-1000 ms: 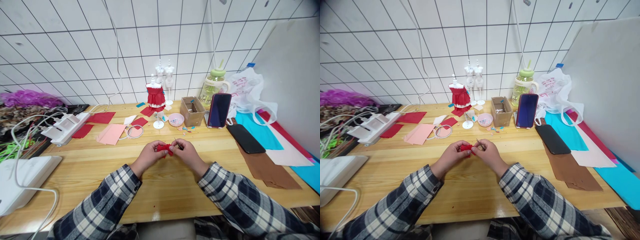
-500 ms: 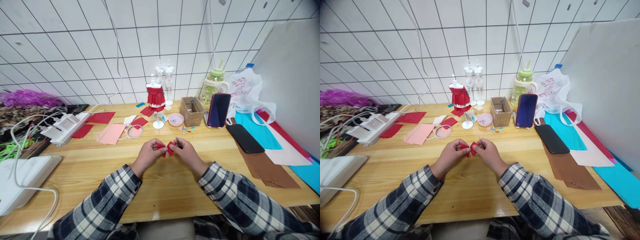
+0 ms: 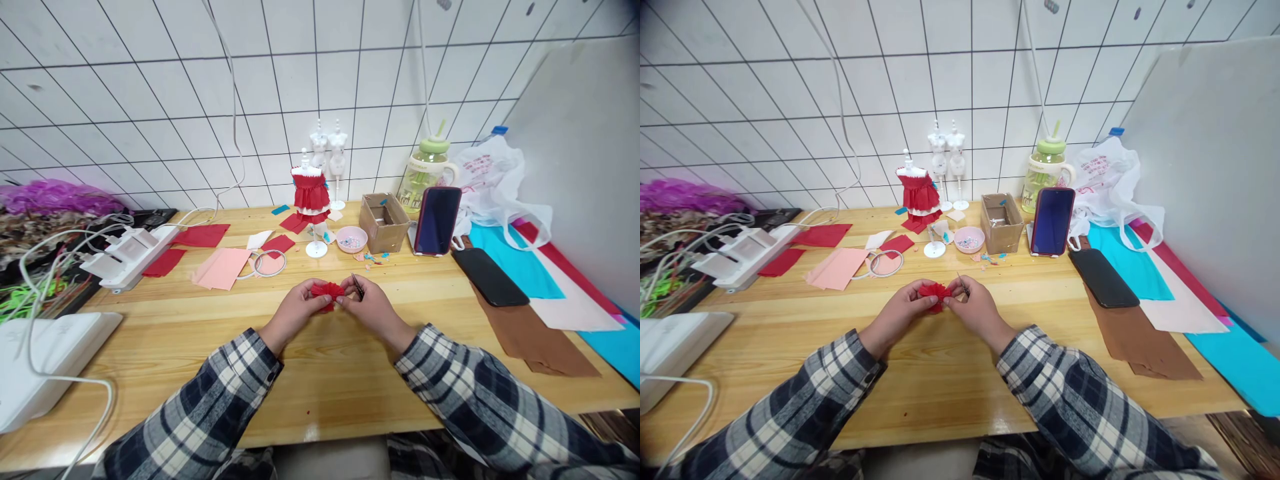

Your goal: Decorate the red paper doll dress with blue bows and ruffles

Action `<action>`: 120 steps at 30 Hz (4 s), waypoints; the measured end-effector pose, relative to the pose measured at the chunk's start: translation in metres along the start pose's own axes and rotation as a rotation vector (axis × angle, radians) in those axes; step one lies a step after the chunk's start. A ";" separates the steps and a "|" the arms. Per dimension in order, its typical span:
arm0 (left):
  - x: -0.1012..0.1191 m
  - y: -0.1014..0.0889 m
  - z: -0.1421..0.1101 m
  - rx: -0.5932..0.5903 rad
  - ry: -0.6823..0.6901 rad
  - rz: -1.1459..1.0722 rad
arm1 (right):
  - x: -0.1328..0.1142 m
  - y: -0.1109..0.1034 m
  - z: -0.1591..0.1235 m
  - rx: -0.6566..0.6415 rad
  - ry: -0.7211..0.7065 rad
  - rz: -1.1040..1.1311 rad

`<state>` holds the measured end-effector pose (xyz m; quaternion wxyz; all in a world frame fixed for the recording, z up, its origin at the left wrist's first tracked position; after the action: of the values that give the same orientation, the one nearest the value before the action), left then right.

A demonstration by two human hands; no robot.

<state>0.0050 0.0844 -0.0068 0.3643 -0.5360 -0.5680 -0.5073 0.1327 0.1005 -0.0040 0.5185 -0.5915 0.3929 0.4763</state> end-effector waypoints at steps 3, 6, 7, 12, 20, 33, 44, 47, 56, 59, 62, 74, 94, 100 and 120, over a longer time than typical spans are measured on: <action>-0.005 0.001 0.001 -0.015 -0.032 0.052 | -0.008 0.000 -0.003 -0.007 -0.045 -0.069; -0.006 -0.002 0.002 0.007 -0.037 0.121 | -0.015 0.000 -0.006 -0.013 -0.090 -0.093; -0.006 -0.002 0.002 0.000 -0.046 0.126 | -0.016 -0.001 -0.006 -0.012 -0.092 -0.096; -0.003 0.000 0.001 -0.025 -0.021 0.253 | -0.009 0.000 -0.002 -0.032 -0.052 -0.066; -0.001 -0.001 0.000 -0.008 0.014 0.377 | -0.009 0.006 -0.004 -0.081 -0.037 -0.052; -0.003 -0.017 0.003 0.169 -0.080 -0.312 | -0.001 0.025 -0.014 -0.171 0.072 0.221; -0.007 -0.021 0.004 0.196 -0.113 -0.368 | -0.005 0.039 -0.025 -0.170 0.057 0.257; -0.006 -0.019 0.003 0.182 -0.108 -0.350 | -0.010 0.038 -0.026 -0.156 -0.040 0.113; -0.002 -0.011 0.001 0.142 -0.086 -0.307 | -0.011 0.041 -0.026 -0.180 -0.081 -0.047; -0.001 -0.009 0.001 0.123 -0.082 -0.295 | -0.010 0.043 -0.026 -0.209 -0.074 -0.067; 0.000 -0.009 0.001 0.122 -0.077 -0.285 | -0.007 0.046 -0.027 -0.241 -0.050 -0.039; -0.001 -0.008 0.001 0.120 -0.076 -0.282 | -0.008 0.048 -0.030 -0.267 -0.038 0.008; -0.001 -0.006 0.002 0.078 -0.076 -0.288 | -0.011 0.042 -0.028 -0.206 -0.049 0.032; 0.000 -0.006 0.001 0.080 -0.073 -0.286 | -0.010 0.046 -0.029 -0.235 -0.035 0.049; -0.001 -0.005 0.002 0.061 -0.077 -0.289 | -0.014 0.040 -0.027 -0.192 -0.066 0.003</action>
<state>0.0005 0.0861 -0.0090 0.2814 -0.4566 -0.6679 -0.5160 0.0948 0.0675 0.0002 0.4714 -0.6220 0.3291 0.5316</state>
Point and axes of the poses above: each hand's wrist, its own z-axis towards the middle knuckle, its own y-axis out of the palm, x = y × z, the point moved 10 cm from there along z, towards the middle knuckle, and after that the axes turned 5 degrees about x, right-handed, at the moved point
